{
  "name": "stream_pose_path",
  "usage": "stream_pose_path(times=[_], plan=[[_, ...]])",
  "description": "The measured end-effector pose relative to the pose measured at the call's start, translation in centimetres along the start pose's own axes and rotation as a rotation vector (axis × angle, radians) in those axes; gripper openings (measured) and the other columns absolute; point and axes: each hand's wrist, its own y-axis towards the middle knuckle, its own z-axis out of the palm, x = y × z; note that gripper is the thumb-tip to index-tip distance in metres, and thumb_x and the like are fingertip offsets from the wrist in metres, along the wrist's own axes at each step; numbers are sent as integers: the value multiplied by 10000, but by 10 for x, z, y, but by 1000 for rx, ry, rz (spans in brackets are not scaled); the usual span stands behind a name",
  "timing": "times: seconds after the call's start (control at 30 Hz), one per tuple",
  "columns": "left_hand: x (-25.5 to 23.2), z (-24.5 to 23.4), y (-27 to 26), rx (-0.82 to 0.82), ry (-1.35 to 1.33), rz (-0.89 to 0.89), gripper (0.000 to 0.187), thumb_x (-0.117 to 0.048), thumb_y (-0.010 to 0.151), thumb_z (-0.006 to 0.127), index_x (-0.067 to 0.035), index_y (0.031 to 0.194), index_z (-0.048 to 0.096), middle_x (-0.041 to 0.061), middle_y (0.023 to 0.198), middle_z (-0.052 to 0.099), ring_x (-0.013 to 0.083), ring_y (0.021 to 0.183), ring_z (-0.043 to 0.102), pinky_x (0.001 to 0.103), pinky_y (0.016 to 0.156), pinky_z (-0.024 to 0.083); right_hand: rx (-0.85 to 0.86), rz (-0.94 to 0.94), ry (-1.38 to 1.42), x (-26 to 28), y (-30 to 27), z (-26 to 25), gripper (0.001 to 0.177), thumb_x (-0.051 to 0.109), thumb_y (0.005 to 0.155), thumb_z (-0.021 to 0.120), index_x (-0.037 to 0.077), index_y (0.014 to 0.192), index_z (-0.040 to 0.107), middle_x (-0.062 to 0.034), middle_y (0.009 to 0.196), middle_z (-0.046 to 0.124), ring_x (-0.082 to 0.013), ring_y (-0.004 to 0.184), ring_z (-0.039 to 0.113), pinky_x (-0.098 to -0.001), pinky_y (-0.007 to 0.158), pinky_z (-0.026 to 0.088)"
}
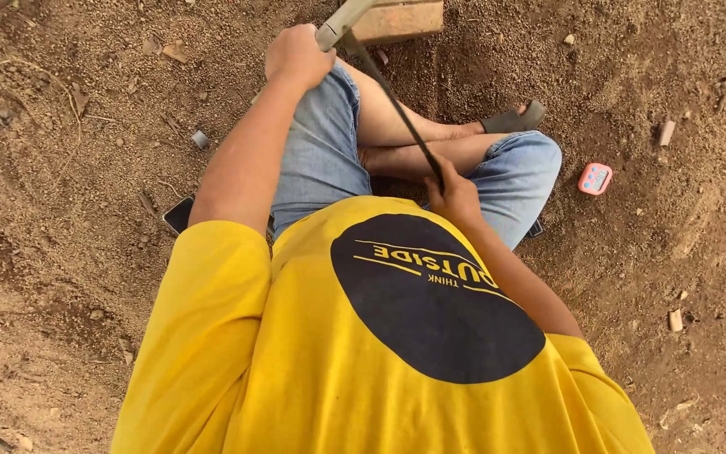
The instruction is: The person sits cross-legged on the ground and uses a hand saw to cut a white PVC pipe resting on a brick. The person holds the pipe with one hand and saws back and forth with the other, surrounded by cut pipe pieces.
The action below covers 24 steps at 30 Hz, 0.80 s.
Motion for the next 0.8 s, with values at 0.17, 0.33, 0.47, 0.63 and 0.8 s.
stream_pose_path(times=[0.17, 0.33, 0.47, 0.63, 0.8], plan=[[3, 7, -5, -45, 127, 125, 376, -540, 947, 753, -164, 967, 747, 68, 865, 767, 317, 754, 737, 471, 686, 583, -160, 74, 14, 7, 8, -9, 309, 134, 961, 759, 38, 1239, 663, -136, 813, 737, -324, 632, 675, -423, 569, 496], [-6, 4, -24, -145, 285, 281, 324, -458, 957, 755, -137, 974, 716, 94, 828, 764, 306, 696, 749, 466, 641, 604, -87, 97, 187, 34, 46, -20, 433, 181, 939, 796, -12, 1307, 676, -124, 925, 774, -219, 726, 692, -338, 664, 549], [-10, -2, -36, -158, 352, 331, 420, -549, 971, 771, -137, 925, 698, 49, 724, 723, 247, 560, 691, 403, 505, 573, 117, 28, 431, 54, 67, -19, 513, 127, 1041, 636, -48, 1510, 524, -134, 1146, 708, -208, 966, 654, -301, 850, 521], [-11, -3, -34, -101, 307, 325, 473, -581, 992, 730, -109, 976, 700, 77, 755, 747, 279, 598, 726, 426, 538, 597, 226, 71, 454, 68, 77, -12, 374, 229, 1126, 530, 13, 1394, 675, -38, 790, 670, -121, 653, 585, -255, 570, 459], [-6, 6, -22, 8, 327, 345, 516, -635, 1107, 625, -129, 1032, 694, 55, 858, 724, 236, 739, 706, 417, 691, 589, 221, 6, 230, 66, 71, -8, 342, 141, 1063, 533, 11, 1362, 636, -107, 844, 758, -282, 718, 707, -391, 679, 550]])
